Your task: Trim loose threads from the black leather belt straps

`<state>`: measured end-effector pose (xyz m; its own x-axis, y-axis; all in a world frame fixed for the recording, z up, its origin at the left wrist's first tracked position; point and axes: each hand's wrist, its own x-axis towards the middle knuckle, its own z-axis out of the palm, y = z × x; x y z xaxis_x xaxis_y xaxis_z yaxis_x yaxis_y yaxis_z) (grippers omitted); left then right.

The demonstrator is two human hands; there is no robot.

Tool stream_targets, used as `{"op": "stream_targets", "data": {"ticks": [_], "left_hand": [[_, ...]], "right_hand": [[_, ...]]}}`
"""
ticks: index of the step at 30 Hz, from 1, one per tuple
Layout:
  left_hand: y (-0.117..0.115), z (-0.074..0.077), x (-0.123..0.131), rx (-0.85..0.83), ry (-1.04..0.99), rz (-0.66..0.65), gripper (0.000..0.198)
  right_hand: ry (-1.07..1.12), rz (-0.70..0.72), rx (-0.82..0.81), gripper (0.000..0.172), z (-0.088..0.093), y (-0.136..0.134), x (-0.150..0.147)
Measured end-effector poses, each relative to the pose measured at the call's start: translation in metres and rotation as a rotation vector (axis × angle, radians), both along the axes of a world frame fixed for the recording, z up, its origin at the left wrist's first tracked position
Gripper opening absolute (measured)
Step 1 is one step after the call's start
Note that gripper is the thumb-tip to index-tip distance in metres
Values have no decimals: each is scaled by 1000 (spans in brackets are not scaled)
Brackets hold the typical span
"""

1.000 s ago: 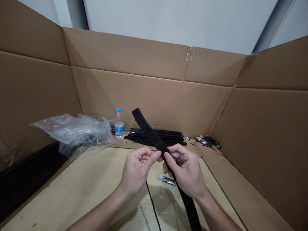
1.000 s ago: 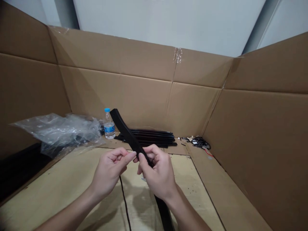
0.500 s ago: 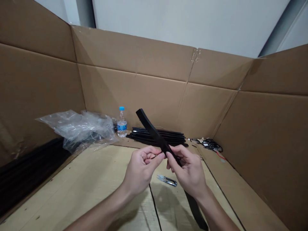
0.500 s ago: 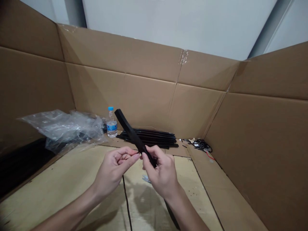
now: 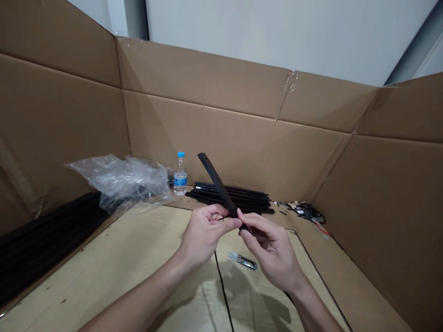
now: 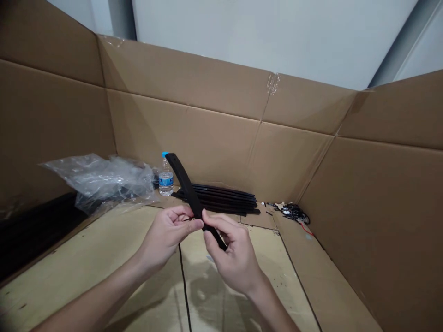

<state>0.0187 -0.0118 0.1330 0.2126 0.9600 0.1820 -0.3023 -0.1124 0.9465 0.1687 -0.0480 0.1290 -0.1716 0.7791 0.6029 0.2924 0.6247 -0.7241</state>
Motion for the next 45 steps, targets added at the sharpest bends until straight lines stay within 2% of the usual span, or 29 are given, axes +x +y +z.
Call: {"op": "stream_targets", "data": {"ticks": [5,11,20,27,32,35,39,45], "left_hand": [[-3,8,-5,34,-35,-1,18],[-9,11,-4,40,-54,-38,14],[-11,10,-3,19,-16,12,21],[-9,8,-4,3,39,30,26],[-8,7,-3,1,-11,-49,26],[-7,8,-5,21,10,-28,26],[-5,11,-8,45,-8,23,23],[-8,13,-7,83,-65,4,20]], "right_hand": [[91,50,-57,34,0,-2,-1],[207,-8,-198,47,1,-3,-1],[194,38,-324,33,5,-2,1],[106,54,-295,16,8,-1,4],[200,228,-432,23,0,1,7],[232,286,-436,27,-2,1,8],[259,327,-382,21,-1,1,9],[353,310,-410,22,2,5,3]]}}
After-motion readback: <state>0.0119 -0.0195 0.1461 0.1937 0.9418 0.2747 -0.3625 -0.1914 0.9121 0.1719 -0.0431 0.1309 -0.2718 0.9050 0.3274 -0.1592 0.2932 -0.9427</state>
